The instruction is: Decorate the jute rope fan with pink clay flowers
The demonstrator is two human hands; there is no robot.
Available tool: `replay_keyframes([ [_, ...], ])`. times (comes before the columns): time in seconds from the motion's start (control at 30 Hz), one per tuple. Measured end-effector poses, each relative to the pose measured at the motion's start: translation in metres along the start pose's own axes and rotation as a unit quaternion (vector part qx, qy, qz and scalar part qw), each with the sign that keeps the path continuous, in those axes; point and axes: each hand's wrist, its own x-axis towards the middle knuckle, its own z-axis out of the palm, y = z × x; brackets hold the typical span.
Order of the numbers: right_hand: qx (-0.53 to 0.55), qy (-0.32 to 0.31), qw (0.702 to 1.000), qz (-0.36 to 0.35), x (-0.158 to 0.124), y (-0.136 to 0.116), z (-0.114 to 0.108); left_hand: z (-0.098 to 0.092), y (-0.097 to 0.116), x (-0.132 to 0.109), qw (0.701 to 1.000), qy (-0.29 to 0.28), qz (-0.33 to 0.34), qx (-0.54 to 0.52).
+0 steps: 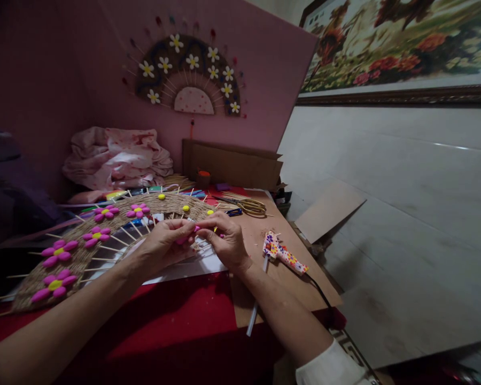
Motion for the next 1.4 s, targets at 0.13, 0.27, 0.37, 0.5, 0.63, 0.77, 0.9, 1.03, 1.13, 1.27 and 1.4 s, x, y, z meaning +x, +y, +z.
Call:
replay_keyframes([
  [0.13,0.008,0.012,1.000,-0.003,-0.001,0.001,0.001,-0.001,-0.002,0.001,1.000,-0.018,0.006,0.008],
  [0.27,-0.011,0.012,1.000,-0.001,-0.002,0.001,0.001,0.001,-0.001,-0.001,1.000,-0.014,-0.002,0.025],
  [0.37,-0.021,0.011,1.000,-0.008,-0.002,-0.001,0.000,0.002,0.000,-0.001,1.000,-0.004,-0.003,0.023],
  [0.5,-0.022,-0.011,1.000,-0.013,-0.002,-0.002,0.002,0.005,0.001,-0.002,0.999,0.011,-0.005,0.030],
  [0.63,-0.034,0.007,0.999,0.000,-0.002,-0.003,0.002,0.008,0.004,-0.005,0.999,0.014,-0.007,0.040],
  [0.77,-0.037,-0.014,0.999,0.001,-0.002,-0.003,0.000,0.007,0.004,-0.006,0.999,0.007,0.007,0.032],
  [0.9,-0.023,0.010,1.000,-0.013,-0.002,-0.003,0.001,0.005,0.003,-0.005,1.000,0.003,-0.001,0.031],
  [1.03,-0.024,-0.002,1.000,-0.003,-0.002,-0.002,0.000,0.006,0.003,-0.004,1.000,0.006,0.002,0.027],
  [1.13,-0.032,-0.008,0.999,-0.002,-0.002,-0.002,-0.001,0.006,0.005,-0.004,1.000,0.009,-0.002,0.018],
  [1.27,-0.040,0.023,0.999,-0.011,-0.001,-0.003,-0.001,0.005,0.007,-0.005,0.999,-0.006,-0.028,-0.014],
  [1.4,-0.033,0.048,0.998,-0.037,-0.002,-0.005,-0.001,0.001,0.008,-0.005,0.997,-0.020,-0.041,-0.056],
])
